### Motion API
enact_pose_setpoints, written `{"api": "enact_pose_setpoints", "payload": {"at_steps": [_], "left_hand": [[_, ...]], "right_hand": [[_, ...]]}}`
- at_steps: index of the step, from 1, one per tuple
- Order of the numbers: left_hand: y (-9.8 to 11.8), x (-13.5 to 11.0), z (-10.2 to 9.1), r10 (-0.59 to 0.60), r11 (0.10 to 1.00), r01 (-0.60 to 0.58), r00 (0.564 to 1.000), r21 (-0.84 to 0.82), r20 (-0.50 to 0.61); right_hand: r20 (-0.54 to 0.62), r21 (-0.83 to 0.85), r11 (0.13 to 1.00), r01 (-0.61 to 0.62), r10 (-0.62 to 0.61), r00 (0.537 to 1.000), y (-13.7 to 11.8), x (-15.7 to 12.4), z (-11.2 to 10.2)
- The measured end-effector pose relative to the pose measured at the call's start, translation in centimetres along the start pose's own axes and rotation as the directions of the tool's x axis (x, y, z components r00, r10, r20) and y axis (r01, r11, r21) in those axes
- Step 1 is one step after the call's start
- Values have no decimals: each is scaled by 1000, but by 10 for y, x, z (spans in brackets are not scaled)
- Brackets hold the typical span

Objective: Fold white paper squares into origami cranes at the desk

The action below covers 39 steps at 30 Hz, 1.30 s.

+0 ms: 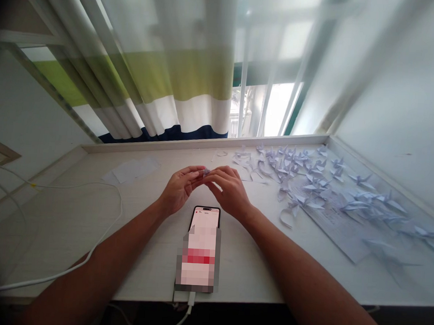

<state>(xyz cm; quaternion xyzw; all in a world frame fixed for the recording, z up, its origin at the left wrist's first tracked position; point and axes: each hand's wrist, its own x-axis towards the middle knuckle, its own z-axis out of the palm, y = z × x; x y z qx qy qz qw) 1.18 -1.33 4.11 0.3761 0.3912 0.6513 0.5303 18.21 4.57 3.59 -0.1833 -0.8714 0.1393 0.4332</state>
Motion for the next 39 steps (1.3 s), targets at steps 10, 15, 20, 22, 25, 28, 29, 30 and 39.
{"api": "enact_pose_setpoints", "payload": {"at_steps": [10, 15, 20, 22, 25, 28, 29, 30, 39], "left_hand": [[-10, 3, -7, -21, 998, 26, 996, 55, -89], [-12, 1, -2, 91, 977, -66, 989, 202, -118], [-14, -2, 4, 203, 955, -166, 970, 247, -131], [-15, -2, 5, 216, 955, -172, 963, 243, -164], [-16, -1, 5, 197, 963, -148, 957, 226, -212], [-16, -2, 6, 133, 982, -95, 960, 163, -247], [-17, -2, 6, 106, 987, -72, 962, 141, -252], [-16, -3, 6, 84, 991, -53, 965, 126, -250], [-14, -4, 5, 80, 988, -68, 993, 136, -87]], "right_hand": [[55, 182, 980, -84, 75, 996, -4, 1, -4], [-38, 217, 948, -231, 245, 969, -8, 1, 0], [50, 459, 744, -485, 524, 850, -6, 3, 8], [128, 536, 668, -516, 540, 832, -4, 2, 11], [146, 580, 635, -511, 536, 831, 0, 1, 14], [91, 542, 681, -492, 535, 840, 2, -1, 15], [66, 512, 708, -485, 531, 845, 3, -1, 15], [47, 483, 732, -480, 526, 849, 3, -1, 14], [80, 544, 678, -495, 546, 834, 4, 1, 8]]}}
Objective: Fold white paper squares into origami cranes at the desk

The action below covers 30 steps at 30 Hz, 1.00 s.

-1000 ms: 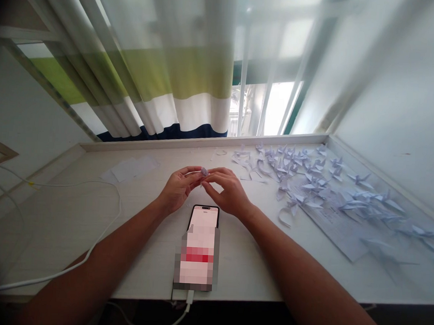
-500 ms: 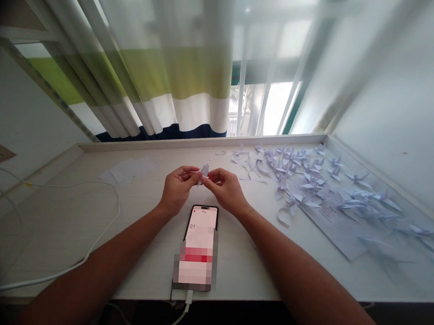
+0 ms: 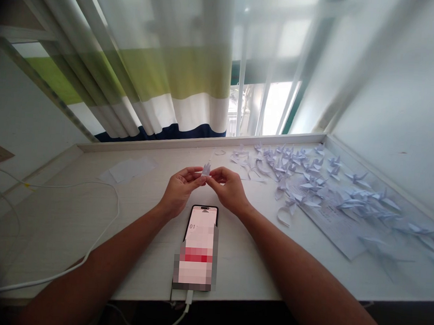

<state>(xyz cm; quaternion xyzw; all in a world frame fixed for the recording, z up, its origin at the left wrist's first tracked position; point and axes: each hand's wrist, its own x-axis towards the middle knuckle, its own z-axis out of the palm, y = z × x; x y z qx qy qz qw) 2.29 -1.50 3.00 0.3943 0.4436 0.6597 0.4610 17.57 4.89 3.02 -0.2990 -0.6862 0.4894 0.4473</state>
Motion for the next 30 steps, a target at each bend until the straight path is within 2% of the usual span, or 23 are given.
{"api": "enact_pose_setpoints", "payload": {"at_steps": [4, 9, 11, 15, 19, 25, 28, 30], "left_hand": [[-3, 2, -4, 31, 996, -34, 999, 77, 32], [-6, 2, -7, 50, 983, -64, 995, 174, 85], [-6, 2, -7, 44, 980, -66, 992, 189, 117], [-5, 0, -8, 54, 978, -97, 973, 186, 225], [-4, -2, -8, 78, 977, -133, 951, 168, 299], [-6, 1, -8, 185, 956, -234, 949, 175, 257], [-10, 5, -11, 273, 911, -331, 931, 247, 241], [-12, 6, -13, 277, 896, -336, 934, 289, 228]], "right_hand": [[87, 95, 995, -11, 3, 996, -4, 4, -9], [6, 125, 990, -58, 58, 998, -4, 8, -16], [13, 164, 982, -93, 92, 996, -5, 9, -18], [157, 298, 926, -231, 191, 969, -7, 11, -23], [236, 301, 904, -303, 238, 942, -5, 12, -25], [298, 277, 880, -387, 304, 905, 5, 10, -18], [308, 261, 880, -397, 314, 898, 9, 9, -14], [314, 228, 887, -401, 323, 893, 10, 8, -12]]}}
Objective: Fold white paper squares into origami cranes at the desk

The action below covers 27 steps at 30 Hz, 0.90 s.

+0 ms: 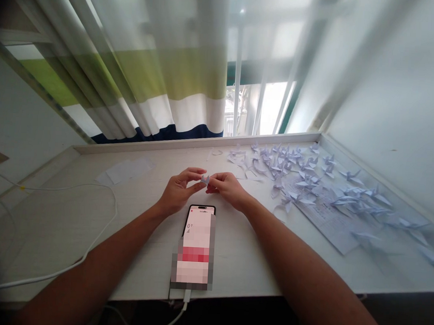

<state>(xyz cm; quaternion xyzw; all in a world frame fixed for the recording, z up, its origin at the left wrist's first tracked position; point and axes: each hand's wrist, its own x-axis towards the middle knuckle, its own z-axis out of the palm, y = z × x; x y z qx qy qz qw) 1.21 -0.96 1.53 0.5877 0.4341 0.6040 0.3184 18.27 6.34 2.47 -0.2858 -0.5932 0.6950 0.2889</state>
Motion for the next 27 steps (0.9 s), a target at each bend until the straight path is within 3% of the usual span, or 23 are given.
{"api": "enact_pose_setpoints", "payload": {"at_steps": [5, 10, 13, 19, 22, 27], "left_hand": [[-2, 0, 1, -119, 991, 114, 991, -68, -63], [10, 2, 5, -260, 957, 220, 940, -188, -222], [16, 2, 9, -313, 928, 245, 921, -282, -230], [15, 2, 12, -326, 898, 242, 926, -368, -188], [14, 4, 6, -324, 894, 248, 933, -373, -157], [12, 7, -4, -204, 955, 163, 968, -248, -149]], "right_hand": [[0, -36, 999, 16, -16, 1000, 1, -1, 4], [33, 91, 981, 173, -177, 984, -3, -4, 10], [-53, 33, 960, 278, -276, 960, -2, -4, 16], [-140, -22, 925, 379, -378, 915, 1, -3, 21], [-132, -38, 932, 361, -363, 922, -2, -5, 20], [-60, -11, 953, 302, -302, 951, -7, -9, 19]]}}
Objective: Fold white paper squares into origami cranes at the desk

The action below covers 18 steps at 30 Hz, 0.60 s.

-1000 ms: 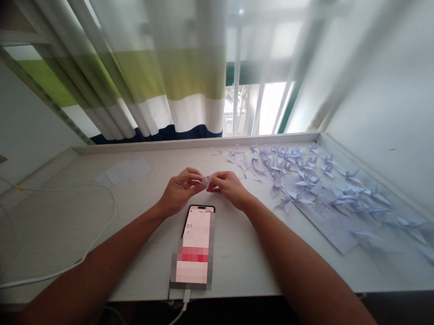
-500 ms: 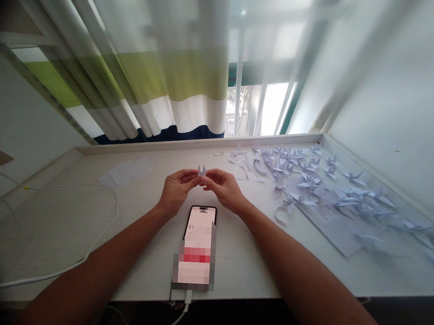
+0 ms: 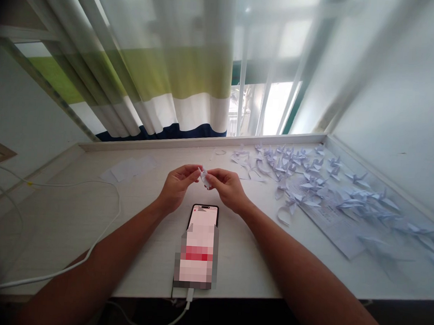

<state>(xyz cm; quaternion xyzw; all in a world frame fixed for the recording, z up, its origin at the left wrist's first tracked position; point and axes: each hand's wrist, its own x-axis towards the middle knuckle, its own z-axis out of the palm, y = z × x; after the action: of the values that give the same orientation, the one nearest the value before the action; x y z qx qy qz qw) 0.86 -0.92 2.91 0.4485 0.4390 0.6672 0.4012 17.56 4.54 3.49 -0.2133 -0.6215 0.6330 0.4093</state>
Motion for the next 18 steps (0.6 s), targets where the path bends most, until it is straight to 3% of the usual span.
{"api": "enact_pose_setpoints", "payload": {"at_steps": [4, 11, 18], "left_hand": [[0, 2, -5, -25, 999, 27, 995, -17, 98], [4, 3, -9, -1, 999, -5, 988, 34, 154], [5, 2, -6, 96, 988, -109, 988, 109, 119]], "right_hand": [[74, 87, 993, -79, 72, 995, -2, -1, -2], [119, 150, 974, -168, 151, 981, -3, 1, -9], [128, 147, 971, -188, 170, 977, 1, 1, -8]]}}
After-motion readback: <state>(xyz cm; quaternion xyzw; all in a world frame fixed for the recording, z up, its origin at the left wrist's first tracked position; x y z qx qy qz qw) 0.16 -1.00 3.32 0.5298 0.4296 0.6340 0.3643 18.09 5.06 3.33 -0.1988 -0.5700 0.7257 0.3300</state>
